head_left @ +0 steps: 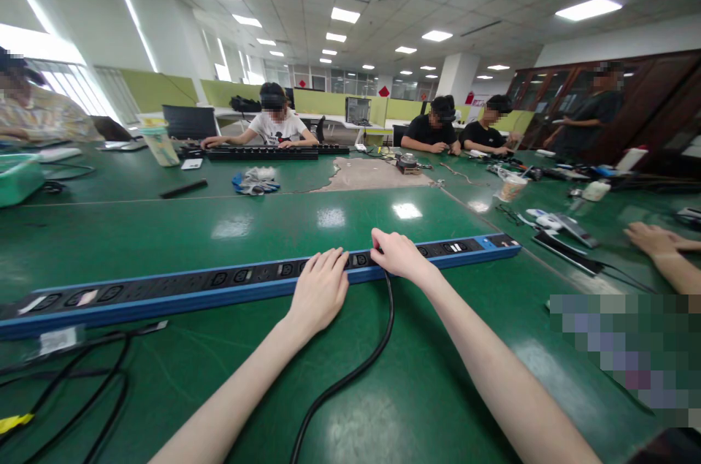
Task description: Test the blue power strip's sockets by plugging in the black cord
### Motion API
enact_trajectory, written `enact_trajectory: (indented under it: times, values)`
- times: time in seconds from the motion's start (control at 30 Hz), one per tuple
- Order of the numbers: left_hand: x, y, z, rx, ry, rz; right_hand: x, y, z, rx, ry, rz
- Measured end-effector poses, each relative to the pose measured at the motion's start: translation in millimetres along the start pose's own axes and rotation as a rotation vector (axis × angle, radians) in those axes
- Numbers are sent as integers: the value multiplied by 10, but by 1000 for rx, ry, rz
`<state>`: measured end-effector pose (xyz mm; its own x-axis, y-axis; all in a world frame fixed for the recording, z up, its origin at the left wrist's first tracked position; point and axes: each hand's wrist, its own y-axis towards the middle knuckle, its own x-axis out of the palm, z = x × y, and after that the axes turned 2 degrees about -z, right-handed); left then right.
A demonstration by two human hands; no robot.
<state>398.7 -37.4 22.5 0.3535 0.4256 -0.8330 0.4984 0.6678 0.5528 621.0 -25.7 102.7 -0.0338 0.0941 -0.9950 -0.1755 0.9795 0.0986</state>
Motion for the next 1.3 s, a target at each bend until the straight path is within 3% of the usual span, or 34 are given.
enact_trajectory:
  times: [0.07, 0.17, 0.37, 0.6, 1.3]
  values:
    - [132, 101, 151, -27, 5, 25, 14, -4, 1, 1, -7, 6]
    - [225, 143, 202, -50, 8, 53, 3, -3, 17, 8, 1, -4]
    - [207, 98, 133, 2, 32, 52, -108, -15, -14, 130, -109, -26]
    - [242, 101, 112, 20, 40, 50, -136, -39, -157, 174, -140, -98]
    - [243, 91, 78, 3, 0, 12, -32, 97, -36, 125, -77, -83]
